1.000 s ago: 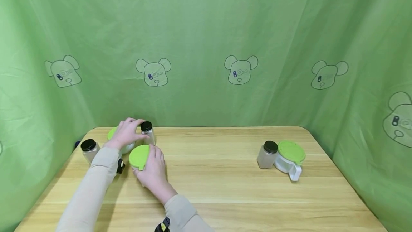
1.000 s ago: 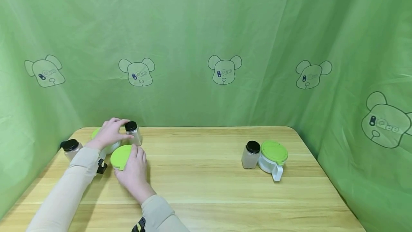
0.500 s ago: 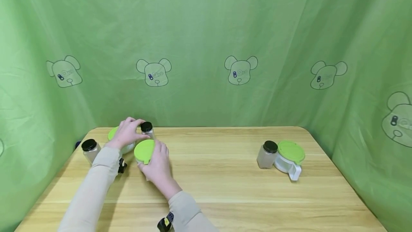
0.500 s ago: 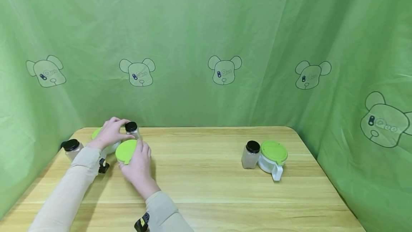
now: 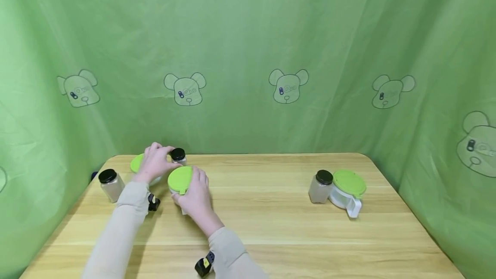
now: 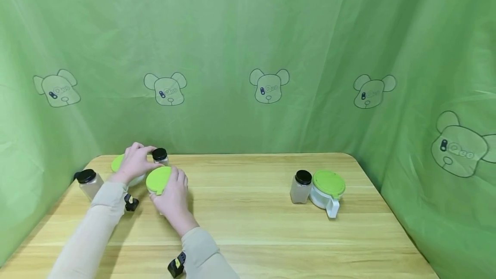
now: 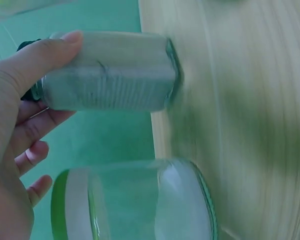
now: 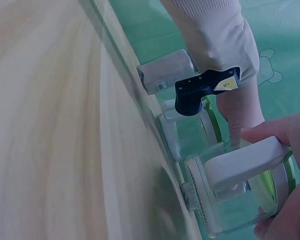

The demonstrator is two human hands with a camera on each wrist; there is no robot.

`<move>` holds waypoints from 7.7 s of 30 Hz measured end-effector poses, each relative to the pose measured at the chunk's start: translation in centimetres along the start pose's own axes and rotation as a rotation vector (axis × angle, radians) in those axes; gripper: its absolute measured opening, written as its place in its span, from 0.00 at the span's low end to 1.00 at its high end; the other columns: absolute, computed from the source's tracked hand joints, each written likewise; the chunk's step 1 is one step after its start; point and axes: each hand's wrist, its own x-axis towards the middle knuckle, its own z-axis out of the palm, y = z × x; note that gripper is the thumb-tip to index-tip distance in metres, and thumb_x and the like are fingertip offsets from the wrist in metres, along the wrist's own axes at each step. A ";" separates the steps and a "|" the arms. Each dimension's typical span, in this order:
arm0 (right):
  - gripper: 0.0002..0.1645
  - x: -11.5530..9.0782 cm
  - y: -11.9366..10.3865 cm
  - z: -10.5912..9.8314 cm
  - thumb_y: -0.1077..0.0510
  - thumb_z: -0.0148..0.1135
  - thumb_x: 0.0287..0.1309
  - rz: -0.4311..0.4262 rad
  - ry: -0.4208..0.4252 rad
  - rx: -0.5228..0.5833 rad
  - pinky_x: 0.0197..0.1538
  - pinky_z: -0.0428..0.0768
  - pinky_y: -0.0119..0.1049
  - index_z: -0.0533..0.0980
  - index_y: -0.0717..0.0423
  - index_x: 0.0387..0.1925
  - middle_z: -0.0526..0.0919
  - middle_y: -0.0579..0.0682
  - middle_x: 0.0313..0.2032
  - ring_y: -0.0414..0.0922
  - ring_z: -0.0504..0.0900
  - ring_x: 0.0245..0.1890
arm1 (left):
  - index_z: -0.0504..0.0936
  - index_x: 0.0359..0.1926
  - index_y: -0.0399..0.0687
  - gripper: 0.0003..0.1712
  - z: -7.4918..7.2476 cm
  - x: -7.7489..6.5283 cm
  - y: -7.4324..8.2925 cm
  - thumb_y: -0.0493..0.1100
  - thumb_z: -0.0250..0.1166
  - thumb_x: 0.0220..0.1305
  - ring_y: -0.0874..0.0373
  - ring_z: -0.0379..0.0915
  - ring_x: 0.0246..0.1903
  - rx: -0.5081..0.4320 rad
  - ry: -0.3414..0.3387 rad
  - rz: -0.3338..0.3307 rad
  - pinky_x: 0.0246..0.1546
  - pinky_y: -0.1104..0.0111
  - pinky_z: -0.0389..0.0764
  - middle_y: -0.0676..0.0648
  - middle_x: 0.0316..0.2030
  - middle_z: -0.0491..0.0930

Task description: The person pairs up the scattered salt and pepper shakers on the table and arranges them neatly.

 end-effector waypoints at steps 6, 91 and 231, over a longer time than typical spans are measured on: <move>0.58 -0.1 0.2 -0.6 0.53 0.80 0.36 0.001 -0.010 0.028 0.65 0.73 0.45 0.60 0.61 0.68 0.69 0.57 0.62 0.51 0.70 0.61 | 0.79 0.57 0.42 0.36 0.6 -0.5 0.1 0.56 0.74 0.50 0.44 0.63 0.51 -0.003 0.039 -0.014 0.57 0.46 0.60 0.39 0.45 0.81; 0.59 -1.1 7.5 -10.1 0.55 0.80 0.35 0.064 0.069 0.050 0.65 0.70 0.60 0.59 0.59 0.69 0.66 0.59 0.66 0.57 0.68 0.64 | 0.81 0.53 0.45 0.37 3.7 -3.7 6.7 0.58 0.78 0.42 0.48 0.71 0.48 -0.144 0.302 0.209 0.59 0.48 0.62 0.42 0.48 0.84; 0.61 -1.9 16.8 -18.4 0.53 0.77 0.42 0.166 0.005 -0.113 0.67 0.64 0.63 0.52 0.67 0.72 0.60 0.70 0.67 0.66 0.64 0.66 | 0.78 0.59 0.47 0.38 9.1 -2.2 18.2 0.61 0.73 0.49 0.56 0.68 0.51 -0.223 -0.010 0.409 0.58 0.59 0.66 0.49 0.55 0.82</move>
